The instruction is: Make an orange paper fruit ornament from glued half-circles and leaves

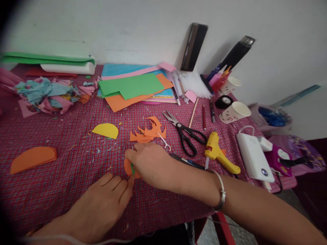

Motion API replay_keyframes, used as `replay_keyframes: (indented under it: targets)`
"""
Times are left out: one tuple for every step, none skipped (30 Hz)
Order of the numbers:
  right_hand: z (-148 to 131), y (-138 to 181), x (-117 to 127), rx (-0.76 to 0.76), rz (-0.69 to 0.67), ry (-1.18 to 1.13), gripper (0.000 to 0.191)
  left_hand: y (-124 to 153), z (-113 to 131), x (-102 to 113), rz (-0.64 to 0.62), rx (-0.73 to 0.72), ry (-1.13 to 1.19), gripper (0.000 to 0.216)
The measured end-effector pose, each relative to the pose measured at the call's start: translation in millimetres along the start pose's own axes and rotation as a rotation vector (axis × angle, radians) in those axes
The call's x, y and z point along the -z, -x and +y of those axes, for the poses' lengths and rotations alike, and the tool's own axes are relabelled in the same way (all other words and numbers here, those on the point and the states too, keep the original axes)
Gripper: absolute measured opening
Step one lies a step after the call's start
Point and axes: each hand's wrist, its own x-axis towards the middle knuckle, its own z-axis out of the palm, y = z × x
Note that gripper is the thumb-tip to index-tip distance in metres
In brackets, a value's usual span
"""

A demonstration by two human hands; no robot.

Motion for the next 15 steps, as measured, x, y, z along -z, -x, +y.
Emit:
replay_keyframes:
  targets:
    - [0,-1,0,0.019,0.0,0.028,0.012,0,0,0,0.003,0.003,0.0,0.034]
    - [0,-2,1,0.036,-0.003,0.054,0.012,0,0,1,0.001,0.007,0.004,0.033]
    - [0,-3,1,0.053,-0.006,0.082,0.012,1,-1,1,-0.002,0.004,0.015,0.032]
    - [0,-4,1,0.071,-0.009,0.11,0.012,2,-2,2,-0.008,-0.004,0.033,0.031]
    - [0,-6,2,0.092,-0.014,0.137,0.012,3,-5,3,-0.012,-0.015,0.056,0.03]
    - [0,-7,2,0.113,-0.017,0.163,0.011,4,-9,4,-0.012,-0.025,0.083,0.029]
    - [0,-7,2,0.135,-0.02,0.185,0.011,5,-14,6,-0.011,-0.025,0.113,0.027]
    - [0,-8,2,0.152,-0.022,0.2,0.012,6,-19,8,0.002,-0.003,0.139,0.025]
    - [0,-7,2,0.159,-0.021,0.205,0.013,6,-24,10,-0.005,0.046,0.171,0.023]
    - [0,-7,2,0.155,-0.015,0.204,0.013,6,-30,12,0.0,0.096,0.21,0.022]
    - [1,-7,2,0.145,-0.007,0.202,0.013,7,-35,13,0.008,0.153,0.245,0.023]
    - [1,-7,2,0.135,0.002,0.199,0.013,6,-40,14,0.009,0.207,0.283,0.023]
    - [1,-7,2,0.127,0.009,0.199,0.013,6,-44,15,-0.001,0.241,0.321,0.023]
    - [2,-7,1,0.122,0.013,0.202,0.013,5,-47,15,-0.019,0.275,0.349,0.022]
    - [2,-8,1,0.124,0.013,0.208,0.012,5,-49,15,-0.038,0.3,0.373,0.022]
